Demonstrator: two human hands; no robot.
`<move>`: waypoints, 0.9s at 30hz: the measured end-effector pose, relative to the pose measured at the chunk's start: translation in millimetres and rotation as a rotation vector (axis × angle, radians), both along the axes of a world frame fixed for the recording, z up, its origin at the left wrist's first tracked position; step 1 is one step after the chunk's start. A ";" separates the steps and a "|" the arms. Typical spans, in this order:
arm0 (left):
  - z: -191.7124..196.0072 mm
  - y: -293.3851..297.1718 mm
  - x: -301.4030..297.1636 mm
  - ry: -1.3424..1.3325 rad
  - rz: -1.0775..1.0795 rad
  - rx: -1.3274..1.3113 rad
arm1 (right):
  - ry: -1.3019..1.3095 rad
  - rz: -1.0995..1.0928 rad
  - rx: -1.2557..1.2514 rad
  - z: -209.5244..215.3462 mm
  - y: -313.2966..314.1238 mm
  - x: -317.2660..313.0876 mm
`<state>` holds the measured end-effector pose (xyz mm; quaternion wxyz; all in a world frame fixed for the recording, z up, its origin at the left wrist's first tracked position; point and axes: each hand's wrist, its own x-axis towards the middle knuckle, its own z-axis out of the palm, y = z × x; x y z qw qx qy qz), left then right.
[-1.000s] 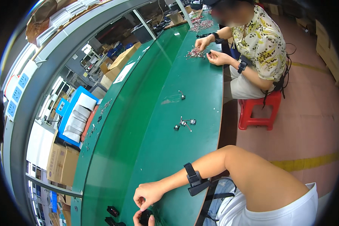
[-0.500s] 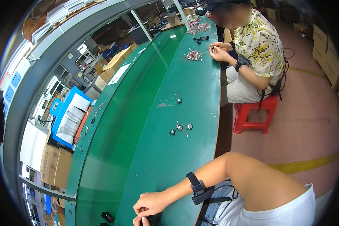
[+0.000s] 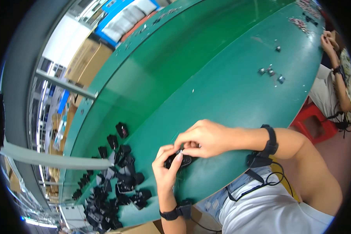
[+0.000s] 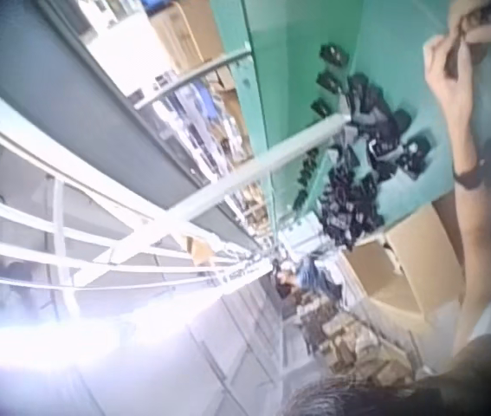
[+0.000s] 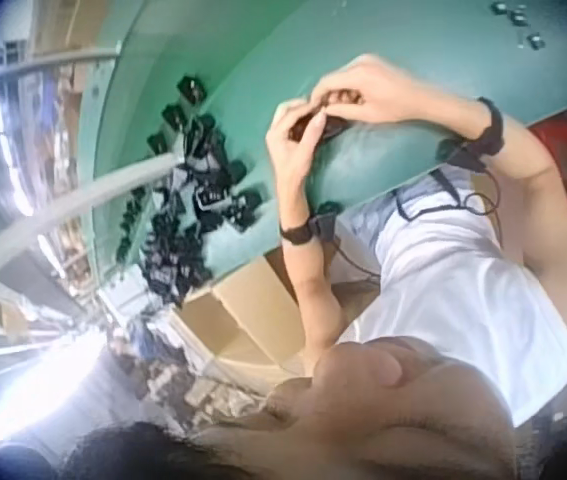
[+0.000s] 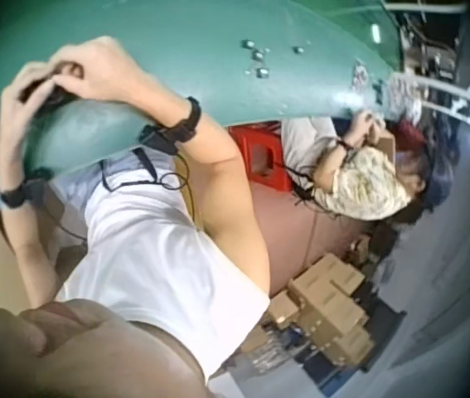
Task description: The person assembles small black electronic components at a green workbench. They pick up a black plastic housing, insert a small circuit board with wires, and secure the parts together by hand. The person repeats this process for multiple units, placing the finished assemblies on the table.
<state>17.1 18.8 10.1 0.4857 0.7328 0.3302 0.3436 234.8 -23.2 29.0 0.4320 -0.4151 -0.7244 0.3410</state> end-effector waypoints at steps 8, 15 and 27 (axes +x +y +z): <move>0.8 -3.3 -8.4 -0.198 -0.059 -0.197 | 0.149 -0.001 0.023 3.9 2.2 -7.5; 2.6 -4.8 -3.3 -0.112 -0.090 -0.023 | 0.225 -0.065 0.003 1.8 -5.0 -9.6; 3.7 -3.6 2.7 -0.008 0.024 0.386 | -0.057 -0.131 0.436 -2.1 -1.4 -11.8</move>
